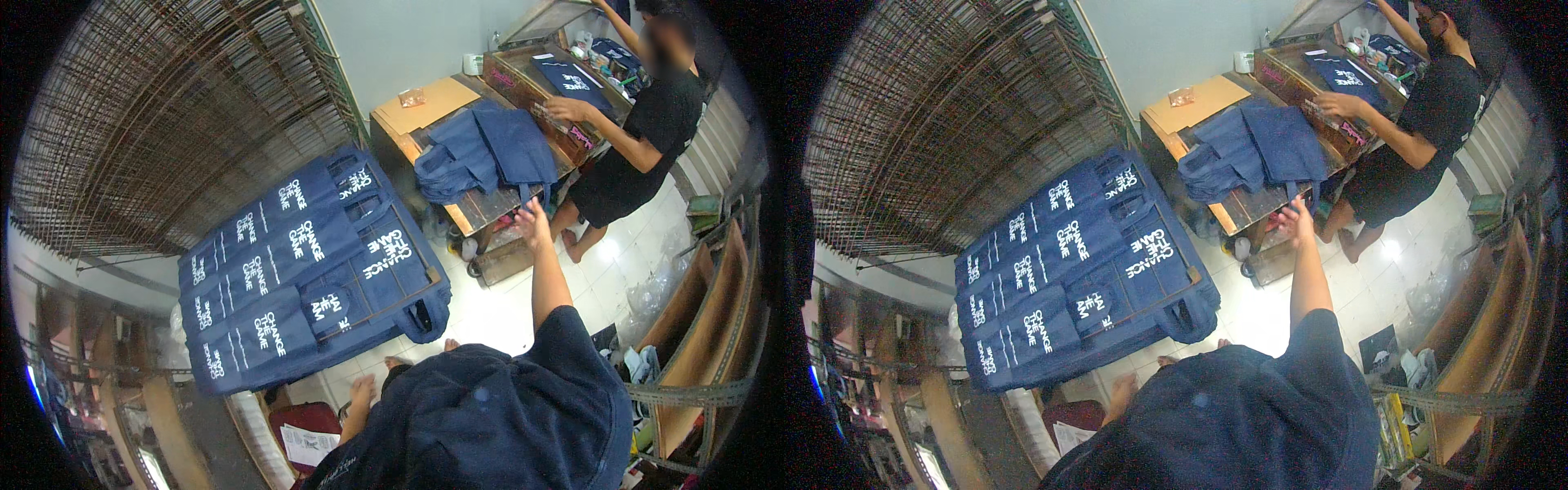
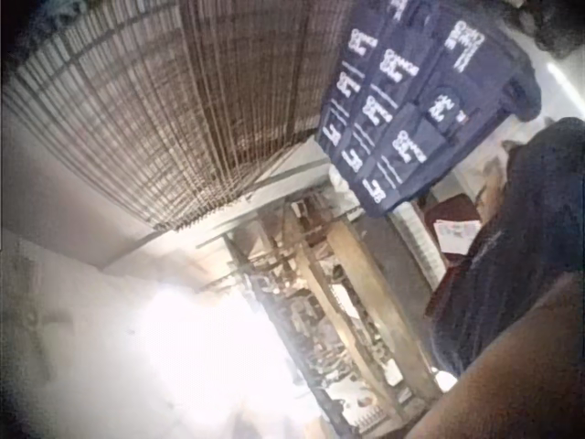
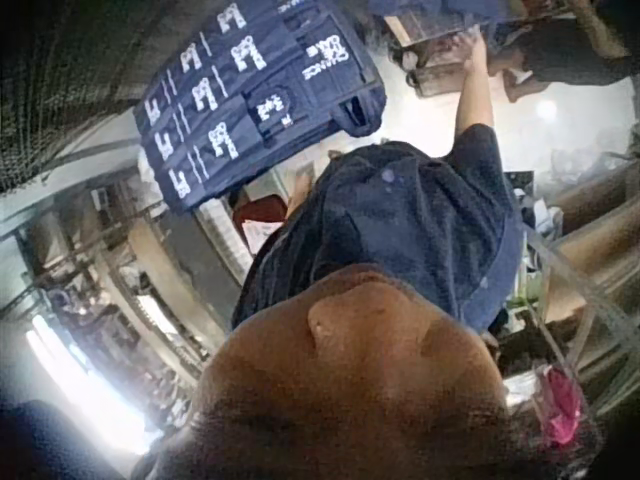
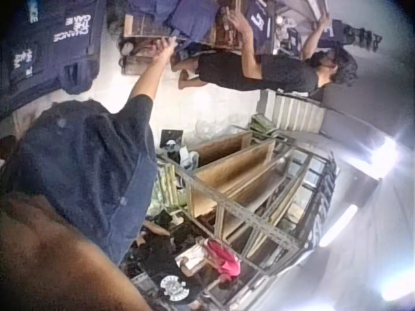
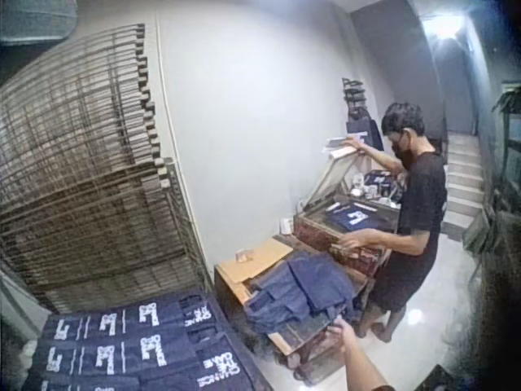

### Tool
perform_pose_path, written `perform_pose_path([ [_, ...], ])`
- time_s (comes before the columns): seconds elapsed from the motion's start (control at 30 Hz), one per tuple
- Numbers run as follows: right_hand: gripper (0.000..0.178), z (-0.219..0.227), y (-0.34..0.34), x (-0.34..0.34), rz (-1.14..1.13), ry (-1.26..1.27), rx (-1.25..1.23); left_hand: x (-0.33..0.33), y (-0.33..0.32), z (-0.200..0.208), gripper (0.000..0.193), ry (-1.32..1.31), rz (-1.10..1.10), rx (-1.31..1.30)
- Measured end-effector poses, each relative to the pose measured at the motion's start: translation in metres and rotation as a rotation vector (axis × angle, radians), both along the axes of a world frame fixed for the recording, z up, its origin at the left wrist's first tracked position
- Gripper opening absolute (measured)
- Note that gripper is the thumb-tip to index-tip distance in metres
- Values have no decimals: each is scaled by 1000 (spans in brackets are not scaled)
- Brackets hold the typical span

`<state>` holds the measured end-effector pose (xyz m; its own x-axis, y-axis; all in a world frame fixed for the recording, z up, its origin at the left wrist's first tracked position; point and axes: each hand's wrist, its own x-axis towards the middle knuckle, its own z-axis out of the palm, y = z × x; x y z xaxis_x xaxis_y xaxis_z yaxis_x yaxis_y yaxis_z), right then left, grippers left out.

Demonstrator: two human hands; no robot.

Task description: The person repeatedly picks up blue tote bags from a table and stacks them into a neat pile. A coworker is visible in the background also handling similar bags.

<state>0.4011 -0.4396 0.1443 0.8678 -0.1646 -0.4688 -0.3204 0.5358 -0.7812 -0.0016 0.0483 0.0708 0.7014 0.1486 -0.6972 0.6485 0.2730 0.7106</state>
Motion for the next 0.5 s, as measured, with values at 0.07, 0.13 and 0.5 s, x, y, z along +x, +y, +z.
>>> perform_pose_path([
  [0.07,83,18,0,10,-90,-38,49,-58,0,-5,19,130,141,393],
  [0.13,86,26,5,22,-144,-53,106,-164,69,-81,22,231,-279,671],
  [0.5,82,23,63,62,-278,-144,698,-226,60,-85,42,302,-227,919],
])
